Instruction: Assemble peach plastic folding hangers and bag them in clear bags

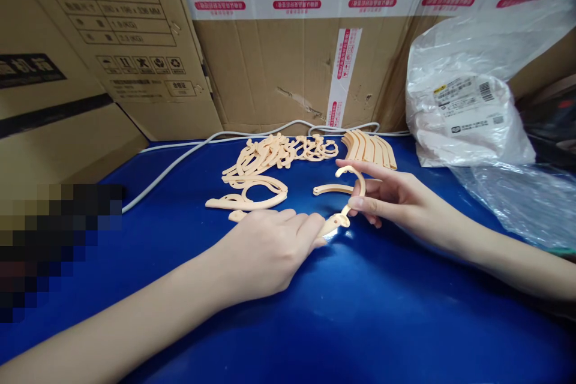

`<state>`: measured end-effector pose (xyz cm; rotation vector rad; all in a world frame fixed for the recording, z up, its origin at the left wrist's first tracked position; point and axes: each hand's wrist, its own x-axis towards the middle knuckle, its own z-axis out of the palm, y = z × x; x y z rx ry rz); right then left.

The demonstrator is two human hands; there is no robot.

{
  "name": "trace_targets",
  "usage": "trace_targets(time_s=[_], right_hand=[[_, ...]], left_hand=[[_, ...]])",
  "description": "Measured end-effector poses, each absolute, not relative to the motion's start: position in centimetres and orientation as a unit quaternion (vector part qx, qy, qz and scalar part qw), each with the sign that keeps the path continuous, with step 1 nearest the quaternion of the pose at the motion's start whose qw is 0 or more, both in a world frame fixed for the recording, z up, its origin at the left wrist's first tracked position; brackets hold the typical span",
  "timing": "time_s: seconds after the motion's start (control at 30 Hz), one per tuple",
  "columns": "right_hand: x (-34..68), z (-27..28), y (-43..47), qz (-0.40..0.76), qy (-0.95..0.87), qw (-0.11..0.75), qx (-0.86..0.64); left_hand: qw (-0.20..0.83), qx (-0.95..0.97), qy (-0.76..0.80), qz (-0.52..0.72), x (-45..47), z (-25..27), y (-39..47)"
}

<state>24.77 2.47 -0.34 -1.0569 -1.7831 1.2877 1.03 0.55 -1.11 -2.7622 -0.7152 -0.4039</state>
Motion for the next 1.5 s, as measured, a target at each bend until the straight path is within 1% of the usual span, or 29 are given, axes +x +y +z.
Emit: trace_targets(time_s=[0.33,0.73,1.0,1.17,1.37,1.5], right_hand=[[24.8,-0.4,2.1,0.408,-0.743,0.343,-0.404],[24.8,-1.2,2.2,0.493,-0.708,0.341,-0.374],[24.9,-1.4,2.3,0.536,-0.683,0.336,-0.365],[24.8,-1.2,2.0,0.545,-0.672,0.343,-0.366],[24.5,-1.4,1.7,0.562,-0.663,0.328,-0.370],[24.9,-0.9,1.6,0.523,-0.708,0.317,-0.353]], left_hand=[[0.151,-0.948,-0.248,-0.134,0.9,-1.5,0.4],[0.129,-0.947,-0.270,-0.119,1.0,-1.1,0.5],[0.044,-0.947,-0.293,-0.125,0.8,-0.7,0.3],[0.035,-0.945,-0.298,-0.127,0.7,-0.7,0.1],[0.016,-0.944,-0.309,-0.117,0.8,-0.8,0.2],[-0.020,-0.939,-0.327,-0.105,0.9,-0.7,0.3]])
